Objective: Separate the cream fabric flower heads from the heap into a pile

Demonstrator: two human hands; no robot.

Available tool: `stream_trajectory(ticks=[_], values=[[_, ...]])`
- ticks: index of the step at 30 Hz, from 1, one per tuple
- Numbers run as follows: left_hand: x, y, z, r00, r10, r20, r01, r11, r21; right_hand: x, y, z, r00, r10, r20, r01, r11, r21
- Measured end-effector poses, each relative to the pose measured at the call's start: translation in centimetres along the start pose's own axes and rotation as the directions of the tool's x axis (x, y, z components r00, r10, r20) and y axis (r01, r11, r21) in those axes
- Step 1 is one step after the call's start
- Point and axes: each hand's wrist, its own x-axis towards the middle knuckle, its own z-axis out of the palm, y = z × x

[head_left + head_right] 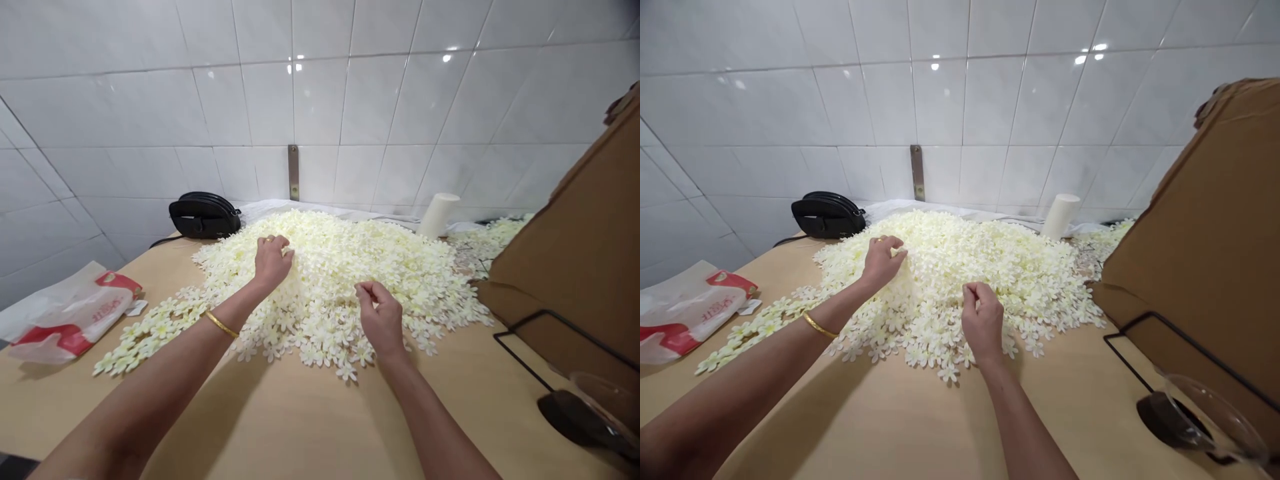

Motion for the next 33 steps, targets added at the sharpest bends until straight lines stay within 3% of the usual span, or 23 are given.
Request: stream_trajectory(ticks=[4, 7, 10, 13, 23, 29, 33], values=[[-2.5, 0.6, -1.6, 0.998, 0.057, 0.016, -0.057, 0.998, 0.011, 0.7, 1.3, -0.1, 0.996, 0.086, -0.024, -0.085, 0.995, 0.044], [-6.2, 1.3, -2.6, 0.972, 0.212, 0.102, -0.213, 0.977, 0.007, 0.8, 1.8, 0.1, 0.991, 0.130, -0.023, -0.128, 0.989, 0.077], [-10.1, 1.9, -2.5, 0.893, 0.368, 0.258, -0.366, 0.929, -0.059, 0.8, 1.7, 0.1, 0.991, 0.133, -0.006, -0.133, 0.988, 0.084], [-12.2, 2.0, -1.5, 0.849, 0.437, 0.298, -0.433, 0.898, -0.084, 0.6, 1.4, 0.1, 0.992, 0.119, 0.034, -0.121, 0.991, 0.063], [-12.6, 2.4, 1.0, 0.892, 0.279, 0.356, -0.275, 0.959, -0.063, -0.1, 0.6, 0.1, 0.951, 0.072, 0.301, -0.057, 0.997, -0.061], [-11.8, 2.1, 0.1, 0.916, 0.243, 0.319, -0.203, 0.967, -0.153, -0.4, 0.2, 0.3, 0.924, 0.040, 0.381, -0.004, 0.996, -0.094], [-10.9, 2.4, -1.2, 0.951, 0.095, 0.295, -0.033, 0.977, -0.209, -0.6, -0.4, 0.3, 0.915, 0.035, 0.402, -0.013, 0.998, -0.059]])
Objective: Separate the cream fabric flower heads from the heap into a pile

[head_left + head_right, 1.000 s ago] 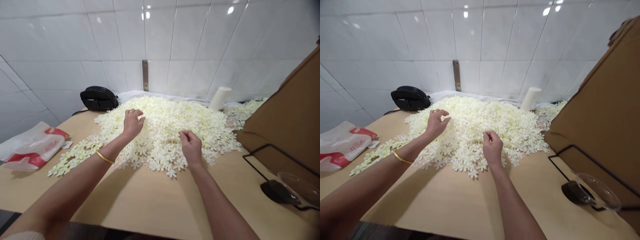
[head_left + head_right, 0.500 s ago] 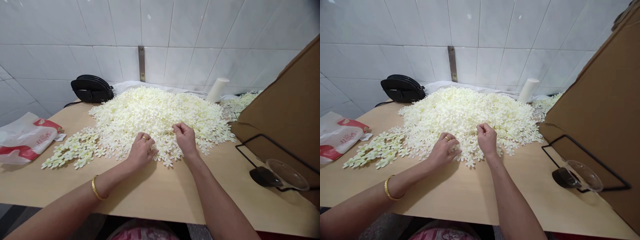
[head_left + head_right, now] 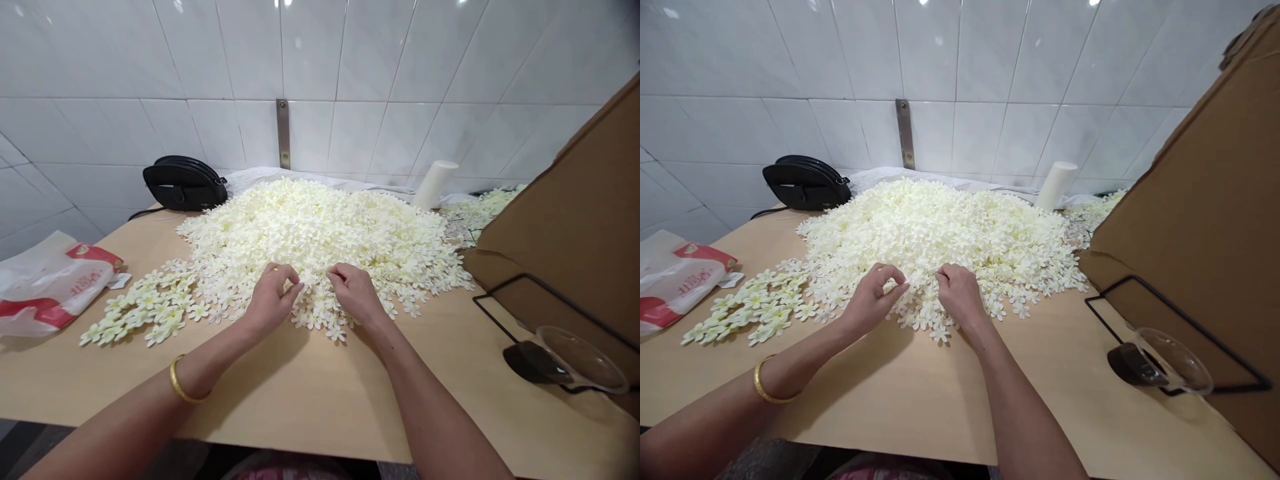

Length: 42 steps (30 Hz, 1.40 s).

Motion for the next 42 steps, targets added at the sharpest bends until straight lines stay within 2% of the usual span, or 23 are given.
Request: stream_trajectory(ticks=[2, 4, 7, 10, 14, 19, 25, 29, 33, 38, 42], values=[[0.2, 0.3, -0.3, 0.997, -0.082, -0.012, 0.081, 0.993, -0.088, -0.1, -0.4, 0.0, 1.000, 0.002, 0.018, -0.003, 0.999, 0.046], [0.4, 0.5, -0.2, 0.992, -0.126, -0.004, 0.123, 0.975, -0.184, -0.1, -0.8, 0.0, 0.998, 0.036, 0.047, -0.045, 0.979, 0.197], [0.7, 0.9, 0.4, 0.991, -0.135, 0.014, 0.133, 0.950, -0.283, -0.1, -1.2, 0.3, 0.982, 0.135, 0.130, -0.182, 0.852, 0.492], [0.9, 1.4, 1.0, 0.992, -0.123, 0.029, 0.125, 0.934, -0.334, -0.1, -1.2, 0.7, 0.967, 0.171, 0.188, -0.252, 0.743, 0.620], [1.0, 1.8, 1.2, 0.979, -0.183, 0.086, 0.202, 0.843, -0.499, -0.1, -1.3, 1.0, 0.968, 0.186, 0.171, -0.252, 0.716, 0.650], [1.4, 1.3, 1.1, 0.946, -0.258, 0.197, 0.316, 0.594, -0.739, -0.2, -1.5, 1.0, 0.966, 0.206, 0.155, -0.257, 0.718, 0.647], [1.9, 0.8, 0.7, 0.903, -0.325, 0.283, 0.404, 0.413, -0.816, -0.1, -1.2, 0.9, 0.959, 0.263, 0.101, -0.262, 0.698, 0.667], [2.0, 0.4, 0.6, 0.898, -0.314, 0.308, 0.409, 0.339, -0.847, 0.0, -1.0, 0.9, 0.967, 0.252, 0.028, -0.211, 0.740, 0.639], [2.0, 0.1, 0.4, 0.915, -0.309, 0.259, 0.367, 0.368, -0.854, 0.1, -0.7, 0.9, 0.977, 0.207, 0.044, -0.193, 0.786, 0.588], [1.8, -0.2, 0.1, 0.957, -0.260, 0.128, 0.258, 0.561, -0.787, 0.0, -0.7, 1.0, 0.978, 0.198, 0.061, -0.200, 0.823, 0.531], [1.4, 0.0, 0.3, 0.972, -0.209, 0.112, 0.220, 0.622, -0.752, -0.2, -0.9, 1.3, 0.985, 0.168, 0.036, -0.166, 0.879, 0.447]])
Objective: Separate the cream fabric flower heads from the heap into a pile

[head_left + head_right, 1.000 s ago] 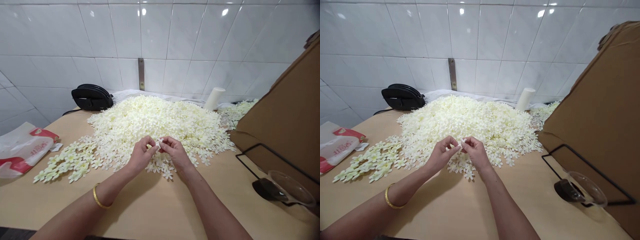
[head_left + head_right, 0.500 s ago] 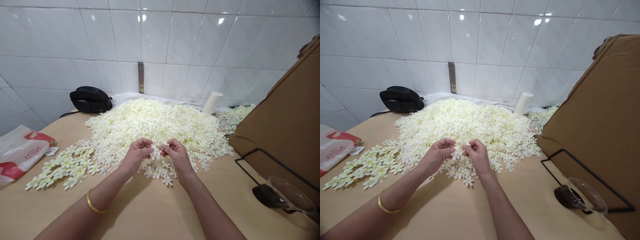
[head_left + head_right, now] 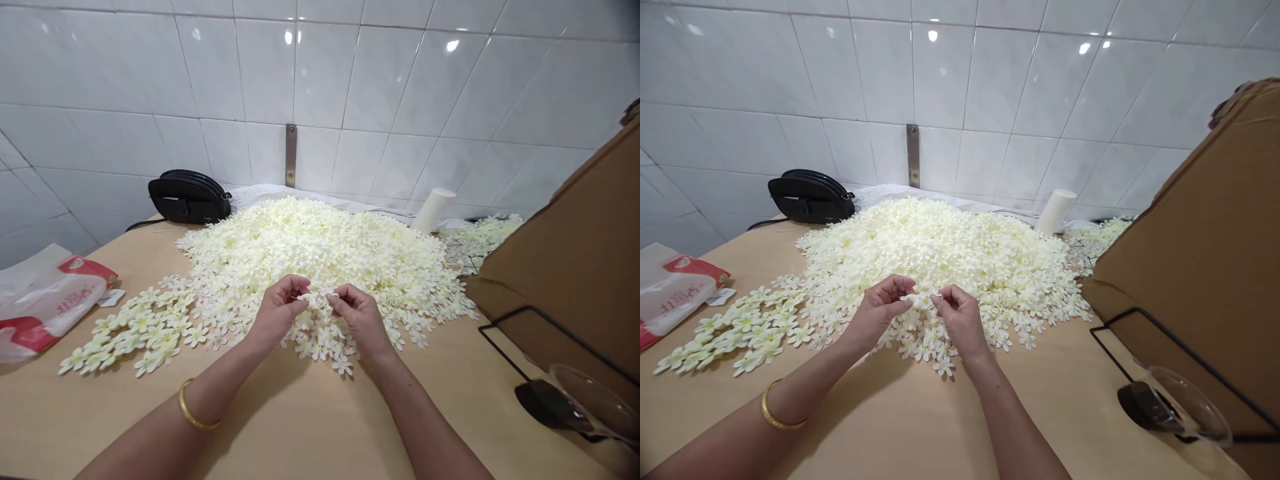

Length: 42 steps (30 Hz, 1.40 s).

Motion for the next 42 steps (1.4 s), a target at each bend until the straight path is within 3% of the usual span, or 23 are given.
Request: stream_trajectory(ticks=[2, 6, 10, 16, 23, 29, 37, 42], values=[[-0.2, 0.0, 0.2, 1.000, 0.021, 0.007, -0.022, 0.998, 0.065, -0.2, 0.0, 0.2, 1.000, -0.027, 0.008, 0.027, 0.998, -0.052], [-0.4, 0.1, 0.1, 0.992, 0.126, -0.023, -0.110, 0.929, 0.354, -0.4, -0.2, 0.2, 0.999, -0.036, 0.030, 0.038, 0.996, -0.082], [-0.3, -0.4, -0.4, 0.984, 0.176, -0.013, -0.149, 0.869, 0.472, -0.2, -0.4, 0.1, 0.999, -0.036, -0.022, 0.034, 0.996, -0.085], [0.0, -1.4, -0.9, 0.942, 0.323, 0.092, -0.294, 0.661, 0.690, 2.6, -2.2, 0.4, 0.983, -0.181, -0.037, 0.168, 0.958, -0.232], [-0.4, -1.9, -0.7, 0.905, 0.381, 0.188, -0.379, 0.526, 0.762, 8.6, -3.6, 2.1, 0.943, -0.321, -0.087, 0.245, 0.848, -0.470], [-0.5, -2.1, -0.7, 0.889, 0.409, 0.207, -0.401, 0.476, 0.783, 10.3, -2.7, 3.4, 0.919, -0.366, -0.144, 0.198, 0.747, -0.634], [-0.1, -2.4, -1.1, 0.877, 0.428, 0.216, -0.412, 0.443, 0.796, 7.6, -2.9, 0.2, 0.885, -0.396, -0.246, 0.127, 0.712, -0.690], [0.1, -2.7, -0.9, 0.878, 0.420, 0.228, -0.413, 0.428, 0.804, 3.8, -3.0, -2.8, 0.919, -0.348, -0.186, 0.141, 0.729, -0.669]])
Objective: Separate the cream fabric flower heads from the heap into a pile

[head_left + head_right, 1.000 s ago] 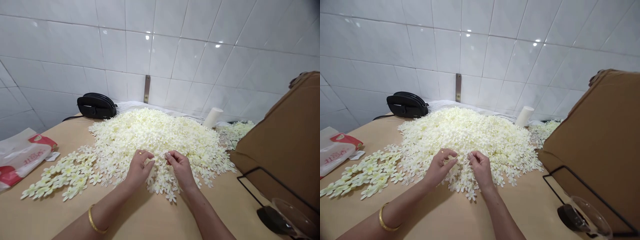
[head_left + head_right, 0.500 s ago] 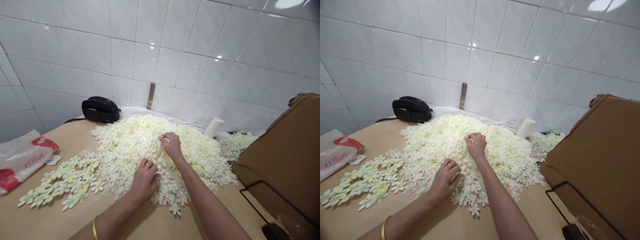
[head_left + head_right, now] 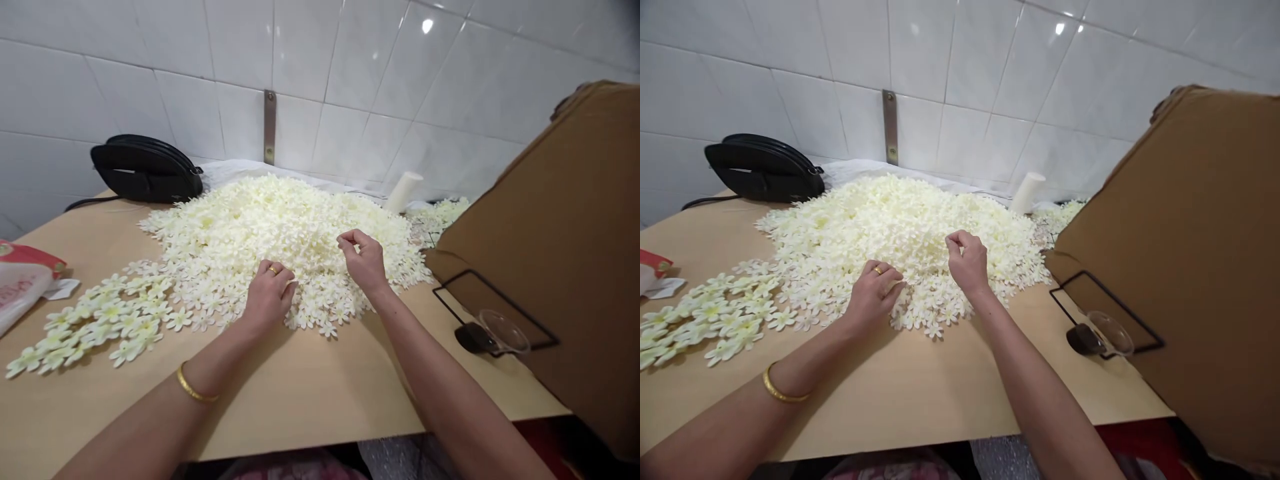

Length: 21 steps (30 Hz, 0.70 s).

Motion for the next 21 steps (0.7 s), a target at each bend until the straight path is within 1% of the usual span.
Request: stream_trajectory(ticks=[5, 8, 11, 14, 16, 17, 19, 21], values=[[0.1, 0.0, 0.2, 1.000, -0.018, 0.004, 0.018, 0.999, 0.027, -2.4, 1.1, -2.1, 0.998, 0.013, 0.065, -0.015, 0.999, 0.029], [0.0, 0.3, -0.5, 0.999, 0.000, 0.032, -0.001, 0.999, 0.052, -4.4, 1.9, -3.1, 0.991, 0.015, 0.132, -0.016, 1.000, 0.004], [-0.9, 1.5, -1.9, 0.989, 0.109, 0.099, -0.115, 0.991, 0.061, -6.9, 2.8, -4.1, 0.982, 0.031, 0.188, -0.024, 0.999, -0.039], [-2.9, 3.2, -3.0, 0.955, 0.237, 0.180, -0.245, 0.969, 0.028, -9.2, 3.7, -4.9, 0.975, 0.047, 0.218, -0.031, 0.997, -0.077], [-4.4, 4.1, -3.1, 0.926, 0.299, 0.232, -0.309, 0.951, 0.007, -10.2, 4.0, -5.1, 0.969, 0.039, 0.242, -0.009, 0.992, -0.125], [-5.0, 4.5, -3.0, 0.917, 0.311, 0.250, -0.323, 0.946, 0.009, -10.5, 4.1, -5.1, 0.967, 0.029, 0.254, 0.010, 0.988, -0.152], [-5.8, 5.0, -2.5, 0.913, 0.312, 0.264, -0.332, 0.943, 0.032, -11.0, 4.0, -4.8, 0.959, -0.007, 0.285, 0.069, 0.976, -0.208], [-6.1, 5.3, -2.0, 0.919, 0.294, 0.264, -0.322, 0.944, 0.067, -11.2, 3.7, -4.4, 0.940, -0.068, 0.333, 0.162, 0.951, -0.263]])
